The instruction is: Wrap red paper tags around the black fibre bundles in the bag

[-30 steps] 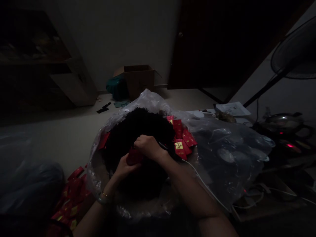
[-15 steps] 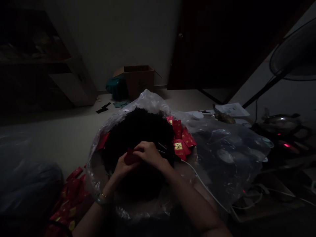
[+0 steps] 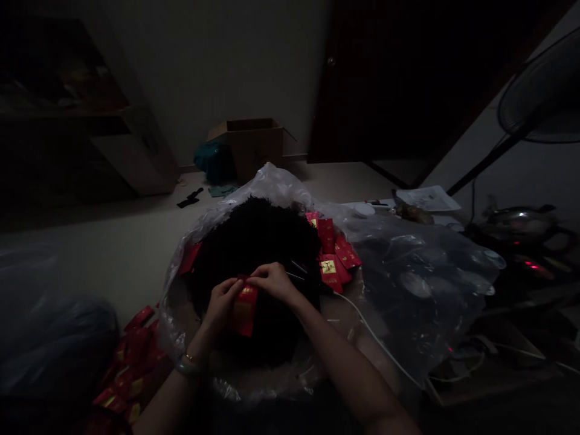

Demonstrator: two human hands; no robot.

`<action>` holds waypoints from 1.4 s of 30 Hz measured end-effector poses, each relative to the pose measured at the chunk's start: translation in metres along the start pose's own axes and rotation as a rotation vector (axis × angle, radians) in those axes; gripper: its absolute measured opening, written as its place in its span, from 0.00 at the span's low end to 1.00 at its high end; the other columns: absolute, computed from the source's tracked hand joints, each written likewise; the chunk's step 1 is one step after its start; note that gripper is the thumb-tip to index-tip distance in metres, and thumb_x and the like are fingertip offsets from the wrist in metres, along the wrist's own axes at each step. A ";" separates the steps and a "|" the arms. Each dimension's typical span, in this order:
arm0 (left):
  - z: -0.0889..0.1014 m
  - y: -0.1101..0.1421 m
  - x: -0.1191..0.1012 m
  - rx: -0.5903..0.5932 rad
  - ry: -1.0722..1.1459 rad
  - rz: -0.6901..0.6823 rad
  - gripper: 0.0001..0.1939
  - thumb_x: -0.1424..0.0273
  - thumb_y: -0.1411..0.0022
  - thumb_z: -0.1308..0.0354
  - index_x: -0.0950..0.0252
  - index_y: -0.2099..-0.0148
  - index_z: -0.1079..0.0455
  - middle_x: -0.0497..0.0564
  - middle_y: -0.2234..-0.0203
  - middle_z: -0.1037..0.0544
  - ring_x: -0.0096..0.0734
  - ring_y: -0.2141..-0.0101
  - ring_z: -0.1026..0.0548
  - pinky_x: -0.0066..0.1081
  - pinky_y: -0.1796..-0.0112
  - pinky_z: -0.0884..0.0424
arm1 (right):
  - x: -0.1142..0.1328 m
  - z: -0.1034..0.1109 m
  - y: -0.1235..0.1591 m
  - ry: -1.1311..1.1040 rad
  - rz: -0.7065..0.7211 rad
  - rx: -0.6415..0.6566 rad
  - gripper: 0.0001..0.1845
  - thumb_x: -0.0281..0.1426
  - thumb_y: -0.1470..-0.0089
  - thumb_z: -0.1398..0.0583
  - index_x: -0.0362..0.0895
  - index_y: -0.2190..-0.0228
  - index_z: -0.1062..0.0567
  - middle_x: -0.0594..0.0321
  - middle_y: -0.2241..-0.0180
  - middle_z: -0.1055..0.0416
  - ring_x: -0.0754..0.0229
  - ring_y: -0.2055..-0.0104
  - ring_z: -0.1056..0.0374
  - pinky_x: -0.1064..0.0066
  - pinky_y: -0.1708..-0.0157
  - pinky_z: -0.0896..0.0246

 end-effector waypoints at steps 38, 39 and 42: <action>-0.011 -0.002 0.029 0.126 -0.095 0.162 0.18 0.65 0.62 0.30 0.71 0.68 0.26 0.50 0.78 0.22 0.29 0.77 0.26 0.26 0.75 0.33 | 0.011 0.026 0.022 0.161 0.056 0.226 0.26 0.40 0.54 0.37 0.42 0.53 0.26 0.59 0.56 0.25 0.53 0.56 0.30 0.65 0.58 0.36; -0.012 -0.002 0.029 0.126 -0.104 0.159 0.17 0.66 0.62 0.30 0.71 0.69 0.26 0.50 0.79 0.23 0.29 0.78 0.27 0.25 0.75 0.33 | 0.019 0.020 0.022 0.201 0.086 0.236 0.25 0.40 0.53 0.37 0.43 0.54 0.25 0.59 0.56 0.25 0.52 0.56 0.30 0.65 0.58 0.37; -0.013 -0.001 0.027 0.124 -0.115 0.162 0.15 0.68 0.63 0.31 0.70 0.71 0.27 0.49 0.80 0.24 0.28 0.78 0.28 0.25 0.76 0.34 | 0.032 0.009 0.022 0.317 0.113 0.257 0.20 0.37 0.52 0.38 0.46 0.56 0.24 0.62 0.61 0.23 0.53 0.60 0.28 0.68 0.62 0.37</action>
Point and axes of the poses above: each hand's wrist, its own y-axis away from the middle knuckle, its own z-axis out of the back of the hand, x = y × z, the point moved 7 cm from there along -y, towards the middle knuckle
